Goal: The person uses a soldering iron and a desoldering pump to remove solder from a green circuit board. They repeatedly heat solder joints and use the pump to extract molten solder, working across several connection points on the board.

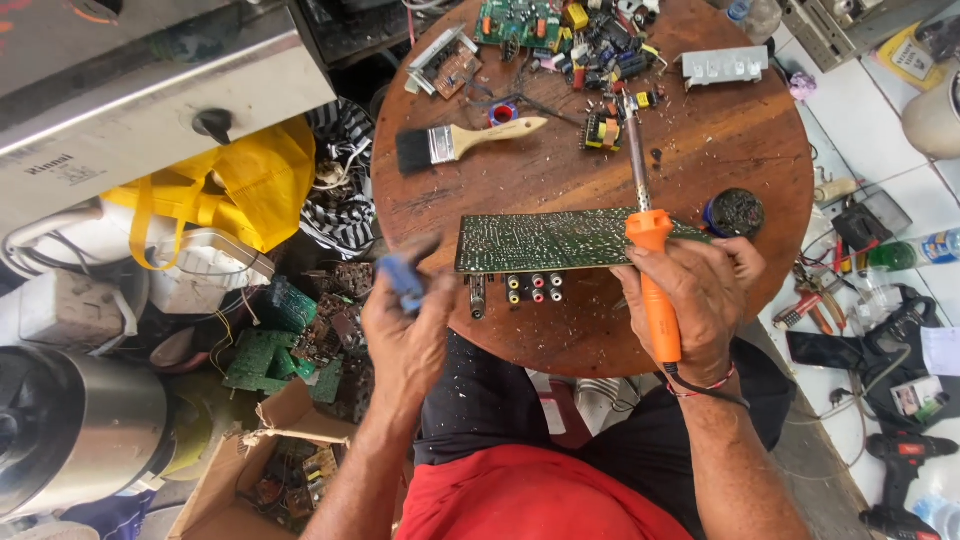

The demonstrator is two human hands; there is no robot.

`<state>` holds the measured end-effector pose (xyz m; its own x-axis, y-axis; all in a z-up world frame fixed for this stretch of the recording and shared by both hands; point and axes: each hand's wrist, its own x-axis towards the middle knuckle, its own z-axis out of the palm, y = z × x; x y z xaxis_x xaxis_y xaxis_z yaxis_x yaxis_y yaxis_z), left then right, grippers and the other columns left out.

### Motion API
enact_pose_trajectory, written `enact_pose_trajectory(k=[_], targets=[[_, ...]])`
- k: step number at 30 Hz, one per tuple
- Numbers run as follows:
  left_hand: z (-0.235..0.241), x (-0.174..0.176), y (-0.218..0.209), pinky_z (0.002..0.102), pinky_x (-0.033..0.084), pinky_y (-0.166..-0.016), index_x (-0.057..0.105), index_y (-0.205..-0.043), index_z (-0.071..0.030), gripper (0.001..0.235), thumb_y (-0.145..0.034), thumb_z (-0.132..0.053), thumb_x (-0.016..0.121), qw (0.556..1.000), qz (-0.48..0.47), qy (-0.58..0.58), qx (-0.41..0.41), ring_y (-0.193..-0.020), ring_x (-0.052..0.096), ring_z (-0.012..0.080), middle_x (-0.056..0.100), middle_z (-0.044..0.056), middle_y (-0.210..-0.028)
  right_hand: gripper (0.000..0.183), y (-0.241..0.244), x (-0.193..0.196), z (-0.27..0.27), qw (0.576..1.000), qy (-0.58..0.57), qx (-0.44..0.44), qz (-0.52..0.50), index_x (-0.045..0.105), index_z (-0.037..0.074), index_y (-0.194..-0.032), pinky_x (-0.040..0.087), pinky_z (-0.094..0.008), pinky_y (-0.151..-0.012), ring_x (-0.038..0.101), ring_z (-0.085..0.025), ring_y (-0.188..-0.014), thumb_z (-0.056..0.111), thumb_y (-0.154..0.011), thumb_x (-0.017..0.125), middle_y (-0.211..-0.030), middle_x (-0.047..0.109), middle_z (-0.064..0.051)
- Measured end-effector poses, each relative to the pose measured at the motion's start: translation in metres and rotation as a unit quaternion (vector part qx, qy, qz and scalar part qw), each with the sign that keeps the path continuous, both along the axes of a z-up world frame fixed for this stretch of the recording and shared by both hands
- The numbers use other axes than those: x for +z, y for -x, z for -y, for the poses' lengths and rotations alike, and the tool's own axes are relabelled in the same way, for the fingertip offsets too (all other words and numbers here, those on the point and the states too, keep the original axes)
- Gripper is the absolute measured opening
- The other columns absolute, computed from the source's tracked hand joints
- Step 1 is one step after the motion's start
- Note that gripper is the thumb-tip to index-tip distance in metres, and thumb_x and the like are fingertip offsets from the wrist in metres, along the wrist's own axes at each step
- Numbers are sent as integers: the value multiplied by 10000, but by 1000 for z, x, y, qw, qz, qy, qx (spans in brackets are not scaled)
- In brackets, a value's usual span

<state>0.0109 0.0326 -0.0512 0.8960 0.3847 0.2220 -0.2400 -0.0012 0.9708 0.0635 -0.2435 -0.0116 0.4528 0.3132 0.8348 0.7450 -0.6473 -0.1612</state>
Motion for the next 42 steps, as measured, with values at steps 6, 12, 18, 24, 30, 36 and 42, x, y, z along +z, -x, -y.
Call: enact_pose_trajectory(k=[6,12,18,24,30,36,42], targets=[[39,-5,63,225,483,-479,662,-1021,-72,103,-963,-156,682,996,17,35,75,-639,566,102,655,71,-932,285,-4,-11,3,998,34,-52,-15,704,75,-1154,333,-464,-1018,692,-286,-883,152,-970,907,-1025,745,-59],[94,4,49,186,497,-335,475,-1419,16,661,-900,-292,744,940,-107,319,-61,-425,530,62,657,248,-1324,290,0,-8,1,998,31,-51,-32,695,77,-1168,334,-460,-1003,683,-293,-894,121,-971,903,-1039,746,-74],[126,5,14,300,435,-257,492,-954,-110,303,-941,-281,742,901,-107,421,12,-406,492,150,463,40,-563,281,0,-6,-1,998,31,-55,-22,697,87,-1155,332,-462,-988,696,-293,-899,136,-969,901,-1021,738,-58],[132,-4,-15,338,525,-295,553,-953,22,298,-954,-203,749,933,-59,350,66,-290,576,254,571,200,-449,235,3,31,-20,998,-51,-14,-28,800,32,-1140,532,-434,-835,655,-320,-838,46,-913,863,-936,723,-129],[125,42,-23,308,492,-263,536,-936,27,363,-938,-256,763,913,-98,385,96,-274,558,234,576,192,-453,184,0,27,-21,998,-30,-58,14,820,92,-1122,437,-407,-888,637,-245,-812,105,-941,852,-878,706,-43],[120,29,-25,303,495,-261,681,-788,85,388,-931,-263,779,946,-107,290,93,-260,567,247,561,210,-415,193,2,32,-22,997,-29,-63,-14,797,93,-1145,431,-395,-871,635,-233,-819,109,-957,833,-893,713,-38],[117,41,-24,332,501,-264,636,-646,61,472,-946,-283,755,947,-118,287,80,-263,582,288,536,216,-392,254,4,47,-30,996,-60,-33,-50,780,39,-1168,529,-406,-802,669,-291,-813,36,-921,840,-930,743,-106]])
